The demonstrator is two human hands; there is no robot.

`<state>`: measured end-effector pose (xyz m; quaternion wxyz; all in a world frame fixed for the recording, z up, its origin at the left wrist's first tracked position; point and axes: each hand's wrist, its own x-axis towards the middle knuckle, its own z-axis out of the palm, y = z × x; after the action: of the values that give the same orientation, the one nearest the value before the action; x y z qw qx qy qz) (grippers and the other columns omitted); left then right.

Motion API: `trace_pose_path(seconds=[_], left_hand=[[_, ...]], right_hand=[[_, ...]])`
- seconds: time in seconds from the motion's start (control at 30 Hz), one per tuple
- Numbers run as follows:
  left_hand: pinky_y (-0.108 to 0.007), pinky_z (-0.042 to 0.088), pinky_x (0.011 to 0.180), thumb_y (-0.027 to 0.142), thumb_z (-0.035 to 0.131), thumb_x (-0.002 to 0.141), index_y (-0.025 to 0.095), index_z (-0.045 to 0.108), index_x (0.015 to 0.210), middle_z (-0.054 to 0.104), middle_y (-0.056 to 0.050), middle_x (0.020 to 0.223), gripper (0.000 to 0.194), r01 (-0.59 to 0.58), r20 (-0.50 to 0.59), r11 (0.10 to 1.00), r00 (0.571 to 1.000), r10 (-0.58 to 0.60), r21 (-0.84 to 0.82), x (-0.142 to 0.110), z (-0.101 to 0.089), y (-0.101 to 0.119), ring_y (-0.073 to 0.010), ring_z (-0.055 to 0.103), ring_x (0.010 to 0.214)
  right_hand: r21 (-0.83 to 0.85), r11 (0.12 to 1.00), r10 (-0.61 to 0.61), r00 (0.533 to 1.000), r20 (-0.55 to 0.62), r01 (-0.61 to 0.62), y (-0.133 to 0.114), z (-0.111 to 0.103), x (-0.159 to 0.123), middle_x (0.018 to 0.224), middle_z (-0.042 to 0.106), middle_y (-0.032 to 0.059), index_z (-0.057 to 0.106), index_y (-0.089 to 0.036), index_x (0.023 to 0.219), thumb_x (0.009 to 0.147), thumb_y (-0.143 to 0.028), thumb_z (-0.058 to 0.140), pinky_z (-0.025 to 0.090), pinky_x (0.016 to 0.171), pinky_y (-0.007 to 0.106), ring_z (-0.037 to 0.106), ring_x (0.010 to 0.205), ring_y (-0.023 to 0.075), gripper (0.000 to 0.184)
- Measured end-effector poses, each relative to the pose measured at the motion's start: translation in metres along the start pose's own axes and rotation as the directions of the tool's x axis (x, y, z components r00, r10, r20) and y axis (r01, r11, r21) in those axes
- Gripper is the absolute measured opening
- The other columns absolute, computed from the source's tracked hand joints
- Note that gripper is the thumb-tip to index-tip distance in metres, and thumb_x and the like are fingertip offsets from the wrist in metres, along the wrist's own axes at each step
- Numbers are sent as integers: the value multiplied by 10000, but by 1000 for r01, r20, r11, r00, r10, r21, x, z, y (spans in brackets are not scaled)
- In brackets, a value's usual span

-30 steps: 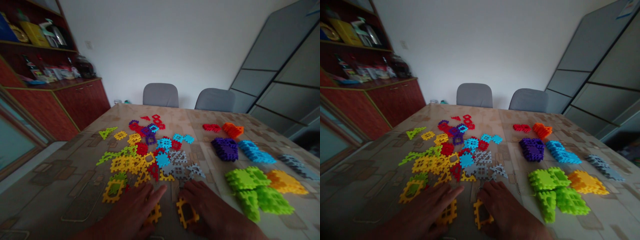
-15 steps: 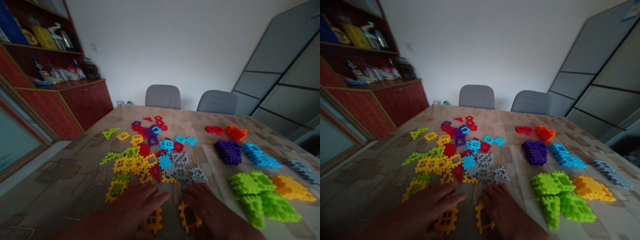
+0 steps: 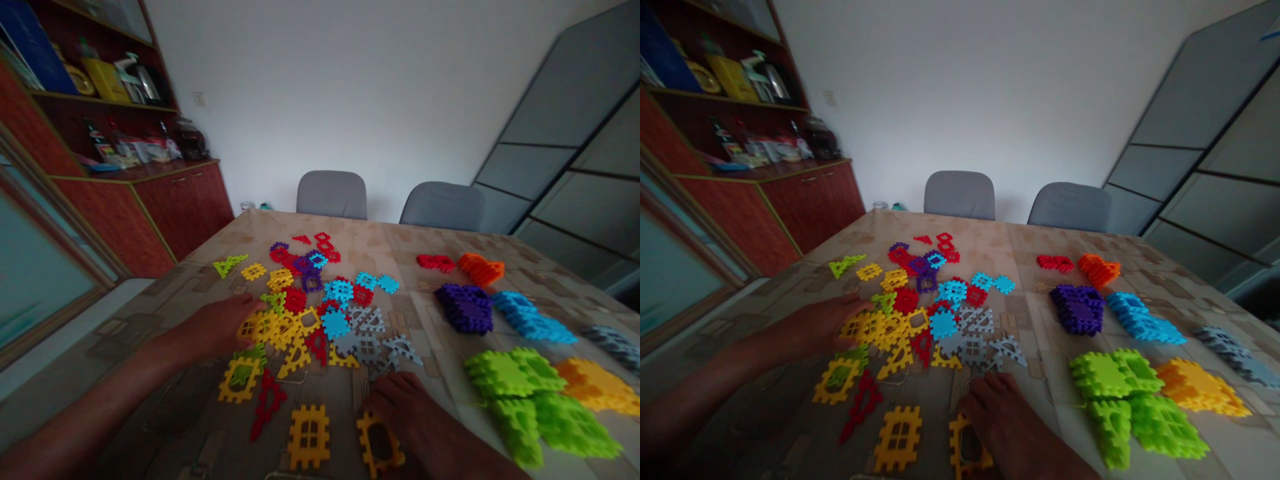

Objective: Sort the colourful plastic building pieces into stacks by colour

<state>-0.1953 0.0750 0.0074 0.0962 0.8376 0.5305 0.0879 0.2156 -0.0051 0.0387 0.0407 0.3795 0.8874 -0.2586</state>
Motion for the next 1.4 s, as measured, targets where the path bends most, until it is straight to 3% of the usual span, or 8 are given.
trace_pose_path(seconds=[0.23,0.47,0.67,0.77,0.87,1.07,1.2,1.4], left_hand=[[-409,484,1048,363,698,841,232,637,1308,657,-109,1359,488,-60,93,998,994,60,-9,4,-18,24,-339,627,1236],[-375,382,1157,60,451,946,364,564,1400,487,-1,1562,559,-343,48,924,934,355,-167,3,-14,61,-217,475,1411],[-431,367,1178,155,372,995,248,538,1436,521,-89,1528,480,-138,-1,990,990,138,-17,11,-17,66,-245,471,1415],[-478,419,1134,350,552,961,188,518,1439,538,-161,1493,506,-12,2,999,1000,12,51,10,-10,78,-318,503,1381],[-520,463,1080,357,723,835,161,553,1407,575,-204,1436,628,64,12,993,998,-65,97,7,4,92,-386,557,1315],[-503,436,1111,285,773,810,219,493,1499,509,-187,1521,747,77,82,987,993,-89,140,4,3,104,-386,489,1394],[-501,454,1099,357,692,886,190,518,1481,526,-197,1497,642,118,86,976,987,-136,185,5,-4,107,-386,520,1368],[-550,503,1025,280,636,903,158,519,1474,600,-219,1382,596,144,52,968,986,-158,206,12,9,105,-405,606,1251]], right_hand=[[-44,999,-23,998,-64,21,-11,-8,-11,1273,661,121,645,-165,1265,750,-270,815,399,1045,419,569,1168,308,553],[-63,998,-19,998,-66,15,-14,-10,-9,1250,686,112,674,-175,1223,720,-234,833,428,1031,410,600,1139,305,530],[-83,995,-72,990,-119,63,-14,-13,-17,1232,695,112,657,-199,1248,724,-337,853,429,1012,400,611,1122,314,577],[-74,995,-70,992,-108,62,-14,-13,-18,1235,690,112,653,-202,1261,742,-348,841,422,1012,394,607,1130,313,571],[-55,996,-69,993,-99,64,-12,-12,-16,1236,680,108,640,-210,1284,730,-326,844,412,1015,396,600,1131,306,602],[-29,998,-52,996,-72,50,-10,-9,-12,1220,664,93,652,-215,1242,760,-291,798,408,1000,398,578,1132,291,509],[-21,998,-56,997,-60,55,-10,-11,-12,1228,659,97,644,-206,1266,750,-285,814,399,1023,397,573,1143,291,549],[-46,998,-42,998,-44,39,-11,-13,-12,1260,661,109,646,-196,1282,725,-261,840,390,1036,403,569,1160,301,593]])
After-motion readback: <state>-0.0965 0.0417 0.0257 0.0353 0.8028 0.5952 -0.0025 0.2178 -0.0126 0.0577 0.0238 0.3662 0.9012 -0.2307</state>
